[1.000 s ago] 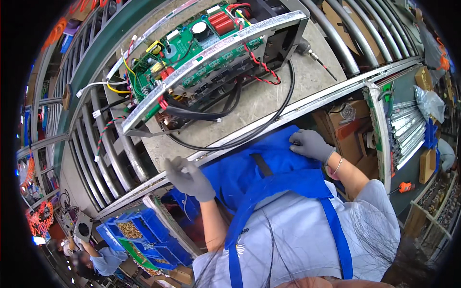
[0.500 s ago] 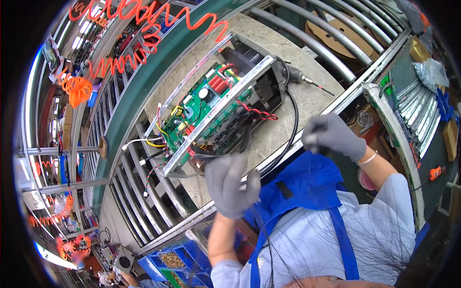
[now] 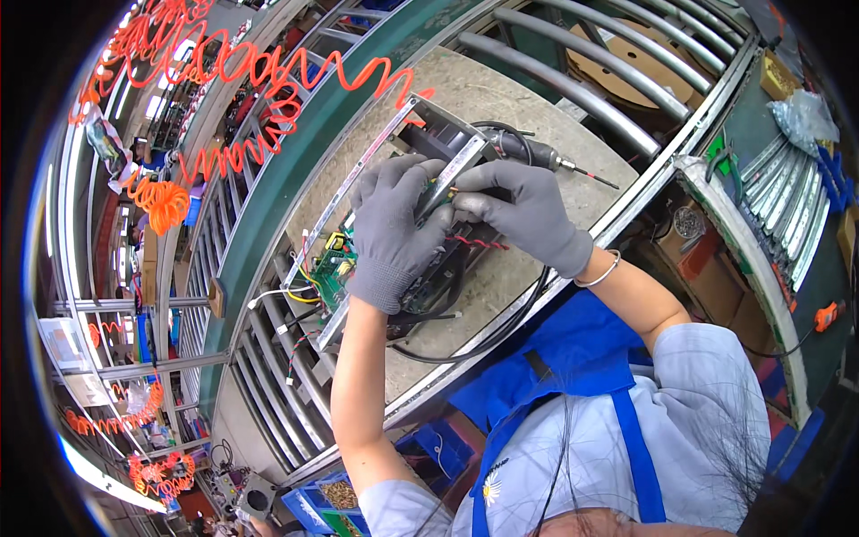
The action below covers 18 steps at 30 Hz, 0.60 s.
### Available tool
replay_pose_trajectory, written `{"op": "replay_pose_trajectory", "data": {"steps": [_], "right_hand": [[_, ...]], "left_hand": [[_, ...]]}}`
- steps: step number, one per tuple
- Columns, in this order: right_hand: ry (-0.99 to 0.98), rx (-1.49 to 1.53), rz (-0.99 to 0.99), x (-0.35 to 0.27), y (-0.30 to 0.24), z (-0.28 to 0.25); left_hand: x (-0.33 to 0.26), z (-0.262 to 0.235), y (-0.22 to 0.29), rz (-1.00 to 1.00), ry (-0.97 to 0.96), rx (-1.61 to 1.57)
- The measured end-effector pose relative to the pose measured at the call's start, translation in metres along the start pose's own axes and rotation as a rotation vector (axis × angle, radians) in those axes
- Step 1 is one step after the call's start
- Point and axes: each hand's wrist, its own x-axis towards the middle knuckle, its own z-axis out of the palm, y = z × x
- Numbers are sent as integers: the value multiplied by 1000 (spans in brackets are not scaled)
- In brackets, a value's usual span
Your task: The person assembles an electronic device on a factory assembly line. They use a pneumatic screwdriver to fasten screws into a metal chassis containing a circuit board, then use pliers to strip and connect wires. The person handles the device and tools with gloved hands throughout the process.
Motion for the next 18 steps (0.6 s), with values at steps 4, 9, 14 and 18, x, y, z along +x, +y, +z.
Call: {"op": "replay_pose_trajectory", "data": {"steps": [4,9,14,18], "right_hand": [[52,-473,-398,2,2,0],[-15,-395,-169,14,-12,0],[-35,-743,-31,29,-33,-11],[-165,-514,-19,28,-52,-29]], "left_hand": [[0,0,1,-11,5,-46],[-1,1,-2,9,27,-28],[-2,-3,1,18,33,-23],[-7,-8,2,3,135,-83]]}}
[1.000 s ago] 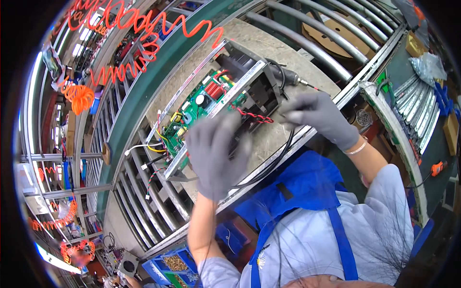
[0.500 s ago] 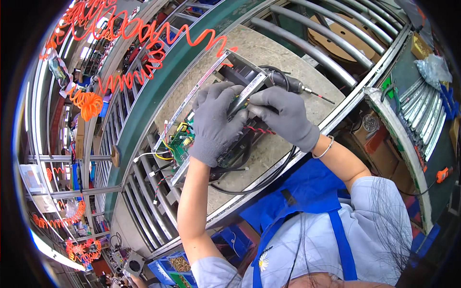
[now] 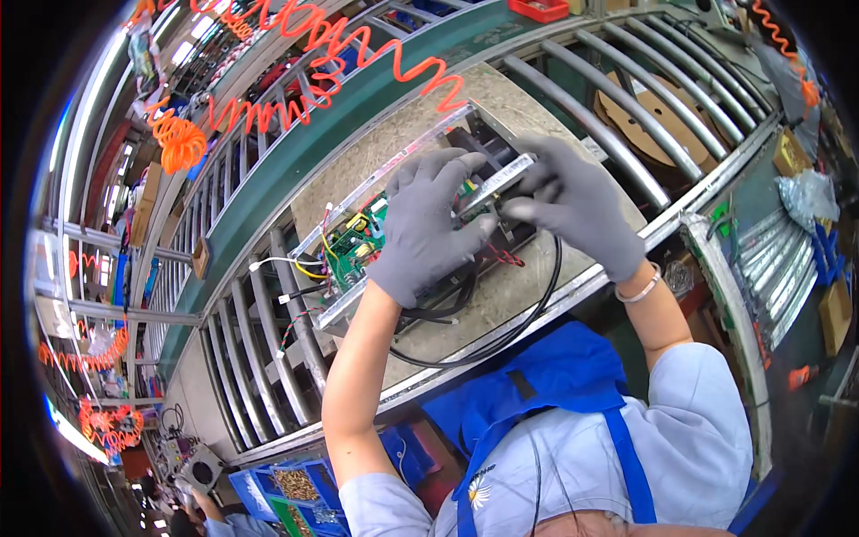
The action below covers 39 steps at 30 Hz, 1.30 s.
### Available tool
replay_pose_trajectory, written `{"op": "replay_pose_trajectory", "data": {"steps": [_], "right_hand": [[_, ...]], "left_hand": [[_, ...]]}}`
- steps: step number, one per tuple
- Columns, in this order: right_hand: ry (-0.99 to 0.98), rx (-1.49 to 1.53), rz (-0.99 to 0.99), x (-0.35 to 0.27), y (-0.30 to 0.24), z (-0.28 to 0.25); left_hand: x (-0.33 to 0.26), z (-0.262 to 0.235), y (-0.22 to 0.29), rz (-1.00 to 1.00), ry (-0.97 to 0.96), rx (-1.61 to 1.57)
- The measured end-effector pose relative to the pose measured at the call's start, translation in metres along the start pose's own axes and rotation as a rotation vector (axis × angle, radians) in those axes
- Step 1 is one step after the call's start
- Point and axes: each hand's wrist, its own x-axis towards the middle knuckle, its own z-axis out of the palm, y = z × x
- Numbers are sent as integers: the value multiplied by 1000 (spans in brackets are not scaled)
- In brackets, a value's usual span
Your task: The person assembles an electronic device on a factory assembly line. They use a pneumatic screwdriver to fasten screws into a metal chassis containing a circuit board, then use pliers to strip and connect wires. The person handles the device and tools with gloved hands throughout the process.
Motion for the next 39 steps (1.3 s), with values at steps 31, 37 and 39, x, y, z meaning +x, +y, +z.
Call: {"op": "replay_pose_trajectory", "data": {"steps": [31,37,39], "right_hand": [[-245,-398,-42,156,243,-93],[-327,618,124,66,126,-63],[-396,892,119,41,91,-50]], "left_hand": [[-533,-72,180,-1908,701,864],[-547,-134,98,-1712,347,541],[-549,-131,47,-1691,-42,489]]}}
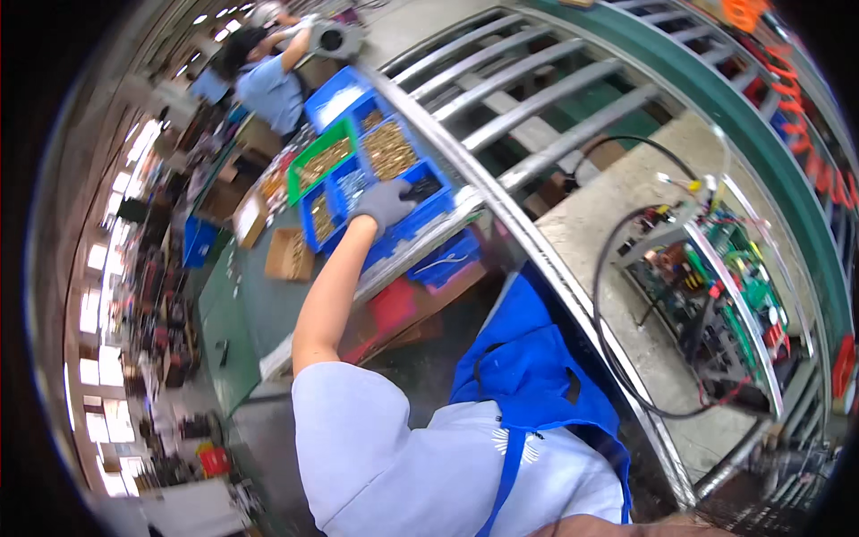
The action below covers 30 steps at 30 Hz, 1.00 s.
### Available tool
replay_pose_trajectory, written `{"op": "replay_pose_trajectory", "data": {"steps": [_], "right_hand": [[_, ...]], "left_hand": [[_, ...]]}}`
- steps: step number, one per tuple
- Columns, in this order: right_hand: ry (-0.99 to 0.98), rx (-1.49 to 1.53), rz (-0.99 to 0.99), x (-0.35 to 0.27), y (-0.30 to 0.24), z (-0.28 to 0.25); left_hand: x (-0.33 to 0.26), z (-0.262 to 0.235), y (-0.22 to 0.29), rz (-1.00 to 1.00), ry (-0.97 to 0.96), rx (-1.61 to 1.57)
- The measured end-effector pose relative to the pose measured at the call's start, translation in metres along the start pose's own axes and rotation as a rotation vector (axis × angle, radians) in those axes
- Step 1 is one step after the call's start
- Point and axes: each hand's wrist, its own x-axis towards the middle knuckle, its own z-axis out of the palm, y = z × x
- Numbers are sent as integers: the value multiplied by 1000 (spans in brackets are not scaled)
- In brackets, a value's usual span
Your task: The person assembles an electronic device on a factory assembly line. They use a pneumatic screwdriver to fasten screws into a metal chassis containing a circuit board, then use pliers to strip and connect wires. The person handles the device and tools with gloved hands throughout the process.
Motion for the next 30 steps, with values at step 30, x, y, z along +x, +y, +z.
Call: {"op": "replay_pose_trajectory", "data": {"steps": [30], "right_hand": [[-406,-470,-249,-4,83,170]], "left_hand": [[3,9,-37,-88,61,-439]]}}
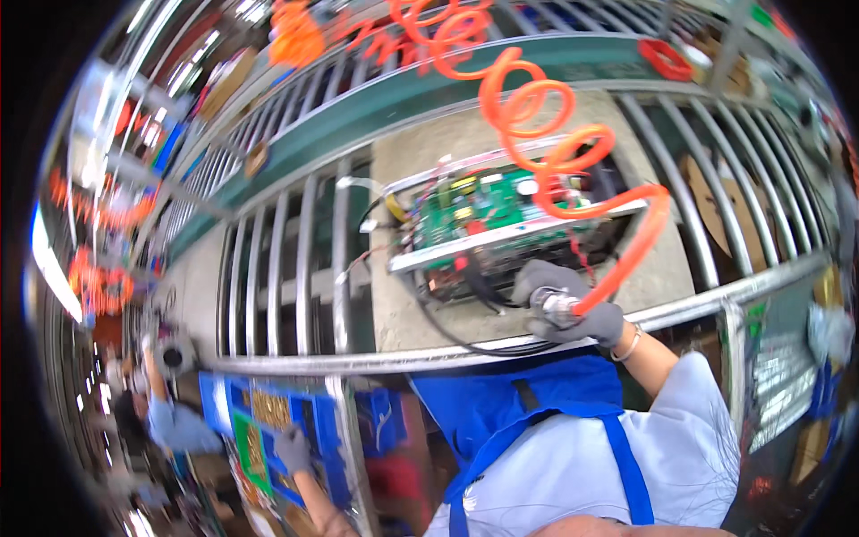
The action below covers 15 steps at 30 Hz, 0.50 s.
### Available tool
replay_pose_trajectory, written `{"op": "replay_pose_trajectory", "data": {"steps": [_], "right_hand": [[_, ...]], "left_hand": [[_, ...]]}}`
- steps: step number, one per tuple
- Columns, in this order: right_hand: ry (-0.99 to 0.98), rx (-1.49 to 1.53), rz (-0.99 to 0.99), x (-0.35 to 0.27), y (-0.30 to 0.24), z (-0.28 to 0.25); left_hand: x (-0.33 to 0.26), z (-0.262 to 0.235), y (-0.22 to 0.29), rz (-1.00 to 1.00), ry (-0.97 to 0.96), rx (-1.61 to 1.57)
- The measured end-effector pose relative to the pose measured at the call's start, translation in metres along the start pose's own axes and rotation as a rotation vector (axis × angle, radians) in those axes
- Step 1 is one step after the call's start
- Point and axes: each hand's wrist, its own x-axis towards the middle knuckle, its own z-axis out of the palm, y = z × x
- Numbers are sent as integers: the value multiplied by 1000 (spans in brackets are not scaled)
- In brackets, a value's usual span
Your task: The person assembles an electronic device on a factory assembly line. They use a pneumatic screwdriver to fasten screws into a metal chassis containing a circuit board, then use pliers to strip and connect wires. The person handles the device and tools with gloved hands throughout the process.
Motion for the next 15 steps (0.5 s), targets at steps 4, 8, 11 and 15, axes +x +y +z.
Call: {"op": "replay_pose_trajectory", "data": {"steps": [4,8,11,15], "right_hand": [[101,34,-25,-12,-2,-7],[169,366,20,-17,-31,-15],[217,816,-95,-8,-63,-20],[211,927,-482,29,-93,-21]], "left_hand": [[-25,-3,68,-140,-38,-810],[-64,50,154,-103,-564,-1507],[-105,111,228,-72,-948,-1563],[-141,170,318,-167,-1204,-1631]]}}
